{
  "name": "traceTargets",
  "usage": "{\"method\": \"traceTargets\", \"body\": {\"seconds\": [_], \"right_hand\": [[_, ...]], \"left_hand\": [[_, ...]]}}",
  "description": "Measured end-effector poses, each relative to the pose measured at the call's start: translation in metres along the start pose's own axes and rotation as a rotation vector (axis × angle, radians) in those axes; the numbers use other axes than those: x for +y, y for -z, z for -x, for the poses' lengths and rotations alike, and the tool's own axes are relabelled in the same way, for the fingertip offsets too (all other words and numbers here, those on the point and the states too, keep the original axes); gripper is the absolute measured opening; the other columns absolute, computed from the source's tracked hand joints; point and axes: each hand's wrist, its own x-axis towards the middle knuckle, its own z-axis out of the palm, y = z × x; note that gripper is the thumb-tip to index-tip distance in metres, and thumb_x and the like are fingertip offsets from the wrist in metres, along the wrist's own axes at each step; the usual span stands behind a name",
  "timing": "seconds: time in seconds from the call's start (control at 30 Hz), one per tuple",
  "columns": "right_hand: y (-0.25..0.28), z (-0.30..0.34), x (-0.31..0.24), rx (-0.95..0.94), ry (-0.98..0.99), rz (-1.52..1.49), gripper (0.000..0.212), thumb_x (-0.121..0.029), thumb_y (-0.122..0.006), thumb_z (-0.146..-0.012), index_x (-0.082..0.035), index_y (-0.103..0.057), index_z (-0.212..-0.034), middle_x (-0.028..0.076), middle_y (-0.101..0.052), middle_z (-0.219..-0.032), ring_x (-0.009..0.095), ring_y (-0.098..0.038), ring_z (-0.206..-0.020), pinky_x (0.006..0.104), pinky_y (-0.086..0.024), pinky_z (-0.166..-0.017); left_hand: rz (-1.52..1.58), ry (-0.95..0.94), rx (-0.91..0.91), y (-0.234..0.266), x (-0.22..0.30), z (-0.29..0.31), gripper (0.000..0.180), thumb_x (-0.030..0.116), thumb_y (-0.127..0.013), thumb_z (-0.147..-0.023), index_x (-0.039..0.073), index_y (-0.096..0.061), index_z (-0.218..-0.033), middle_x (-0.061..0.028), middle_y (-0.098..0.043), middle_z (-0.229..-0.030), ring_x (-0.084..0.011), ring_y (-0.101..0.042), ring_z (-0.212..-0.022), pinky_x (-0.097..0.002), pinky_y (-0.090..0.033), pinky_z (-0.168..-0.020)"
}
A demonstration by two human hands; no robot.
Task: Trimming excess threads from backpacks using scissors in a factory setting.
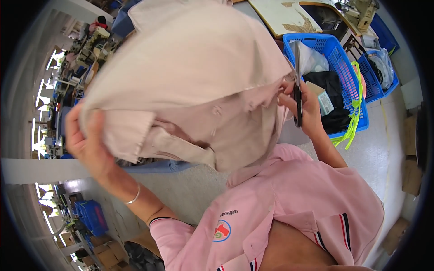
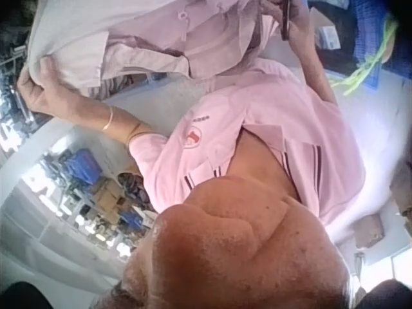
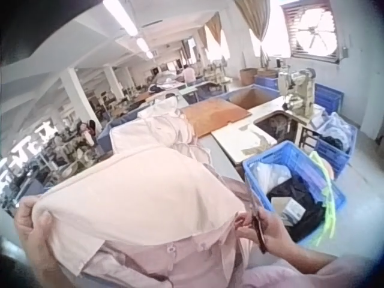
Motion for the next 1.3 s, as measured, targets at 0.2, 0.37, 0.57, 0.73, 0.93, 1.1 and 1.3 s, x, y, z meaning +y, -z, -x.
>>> {"method": "traceTargets", "body": {"seconds": [0.2, 0.37, 0.57, 0.73, 0.93, 1.1, 1.3], "right_hand": [[0.004, -0.004, 0.005, 0.059, -0.016, -0.079, 0.019, -0.014, -0.069, -0.096, 0.001, -0.058, -0.102, 0.021, -0.064, -0.125, 0.020, -0.068, -0.104, 0.0309, -0.056, -0.085], [0.005, -0.001, 0.003, 0.062, -0.090, -0.173, 0.025, -0.023, -0.068, -0.099, 0.000, -0.059, -0.104, 0.021, -0.065, -0.122, 0.022, -0.069, -0.105, 0.0328, -0.057, -0.084], [0.046, -0.021, 0.035, 0.128, -0.311, -0.316, 0.037, -0.038, -0.063, -0.101, -0.001, -0.061, -0.105, 0.020, -0.068, -0.115, 0.021, -0.070, -0.098, 0.0299, -0.056, -0.078], [0.036, -0.021, 0.055, 0.045, -0.391, -0.246, 0.038, -0.040, -0.071, -0.096, -0.003, -0.064, -0.100, 0.012, -0.071, -0.115, 0.010, -0.064, -0.088, 0.0245, -0.049, -0.072], [0.012, -0.022, 0.056, 0.004, -0.277, -0.142, 0.028, -0.021, -0.080, -0.087, -0.003, -0.062, -0.099, 0.012, -0.069, -0.119, 0.014, -0.063, -0.103, 0.0273, -0.048, -0.091], [0.017, -0.019, 0.049, -0.015, -0.172, -0.115, 0.030, -0.013, -0.084, -0.082, -0.004, -0.061, -0.098, 0.014, -0.068, -0.120, 0.017, -0.062, -0.105, 0.0289, -0.048, -0.094], [0.003, -0.004, 0.027, -0.017, -0.071, 0.138, 0.034, -0.010, -0.082, -0.079, -0.004, -0.057, -0.101, 0.010, -0.069, -0.119, 0.015, -0.061, -0.107, 0.0292, -0.046, -0.095]], "left_hand": [[-0.227, -0.426, 0.695, 0.040, 0.079, 0.011, 0.031, 0.015, -0.081, -0.087, -0.002, -0.066, -0.108, -0.0141, -0.071, -0.104, -0.0188, -0.069, -0.089, -0.0317, -0.060, -0.080], [-0.251, -0.625, 0.770, -0.005, 0.093, 0.067, 0.023, 0.009, -0.078, -0.086, -0.004, -0.061, -0.096, -0.0149, -0.068, -0.099, -0.0214, -0.067, -0.086, -0.0350, -0.060, -0.075], [-0.295, -0.329, -0.489, -0.081, 0.033, 0.188, 0.022, 0.000, -0.077, -0.076, 0.006, -0.070, -0.097, -0.0075, -0.072, -0.103, -0.0272, -0.067, -0.097, -0.0413, -0.053, -0.082], [-0.079, 0.437, -0.688, -0.090, -0.026, 0.264, 0.026, 0.010, -0.080, -0.080, 0.004, -0.071, -0.104, -0.0079, -0.073, -0.105, -0.0236, -0.067, -0.095, -0.0328, -0.053, -0.072], [-0.141, 0.461, -0.927, -0.093, -0.028, 0.216, 0.018, 0.012, -0.076, -0.088, 0.003, -0.074, -0.103, -0.0080, -0.075, -0.102, -0.0177, -0.071, -0.087, -0.0281, -0.054, -0.080], [-0.199, -0.013, -0.607, -0.137, -0.053, 0.117, 0.019, 0.008, -0.063, -0.095, 0.001, -0.072, -0.110, -0.0126, -0.074, -0.112, -0.0264, -0.069, -0.108, -0.0341, -0.052, -0.094], [-0.416, -0.301, -0.704, -0.196, -0.128, 0.034, 0.022, 0.021, -0.060, -0.098, 0.008, -0.074, -0.108, -0.0072, -0.072, -0.110, -0.0267, -0.060, -0.118, -0.0521, -0.027, -0.117]]}}
